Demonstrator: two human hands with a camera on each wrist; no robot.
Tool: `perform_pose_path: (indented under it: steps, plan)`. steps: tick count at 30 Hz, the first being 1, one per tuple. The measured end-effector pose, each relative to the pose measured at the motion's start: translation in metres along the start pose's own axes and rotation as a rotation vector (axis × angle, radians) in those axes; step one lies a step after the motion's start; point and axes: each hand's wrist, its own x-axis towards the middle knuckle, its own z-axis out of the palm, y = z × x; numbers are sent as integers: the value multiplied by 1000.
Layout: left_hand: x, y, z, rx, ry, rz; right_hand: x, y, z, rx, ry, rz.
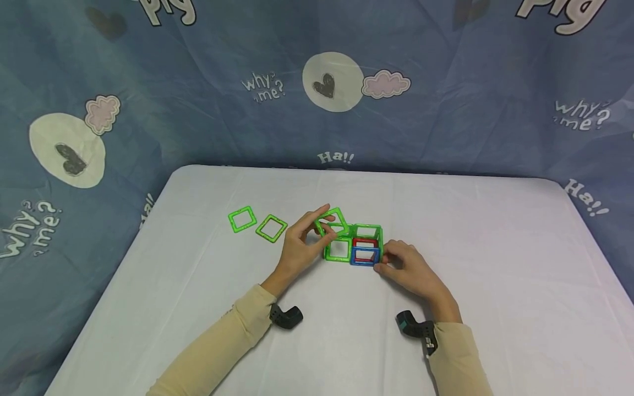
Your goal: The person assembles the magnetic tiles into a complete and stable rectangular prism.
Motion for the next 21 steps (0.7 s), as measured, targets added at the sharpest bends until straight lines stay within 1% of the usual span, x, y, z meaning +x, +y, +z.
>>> perform_pose_path:
  steps: [2, 5, 6, 7, 10, 13, 14, 17, 21]
  plan:
    - [-2, -6, 3, 35, -6, -1, 0, 0, 0, -5, 8, -9]
    - [-9, -15, 8, 60, -34, 14, 1, 0, -1, -1, 18, -20]
    - [-11, -16, 9, 64, -45, 22, 1, 0, 0, 2, 19, -14]
    - [-12, -12, 9, 70, -56, 23, 1, 0, 0, 4, 24, -15]
    - [-15, -13, 10, 94, -68, 53, 1, 1, 1, 4, 36, -11]
    - [-14, -15, 10, 124, -66, 69, 2, 2, 1, -5, 50, -14]
    - [-15, -20, 11, 134, -67, 83, 3, 1, 0, -7, 52, -13]
    - [-14, -20, 11, 148, -83, 89, 3, 2, 0, -6, 51, -9]
    - [-14, -20, 12, 156, -125, 87, 1, 2, 0, 3, 54, -4]
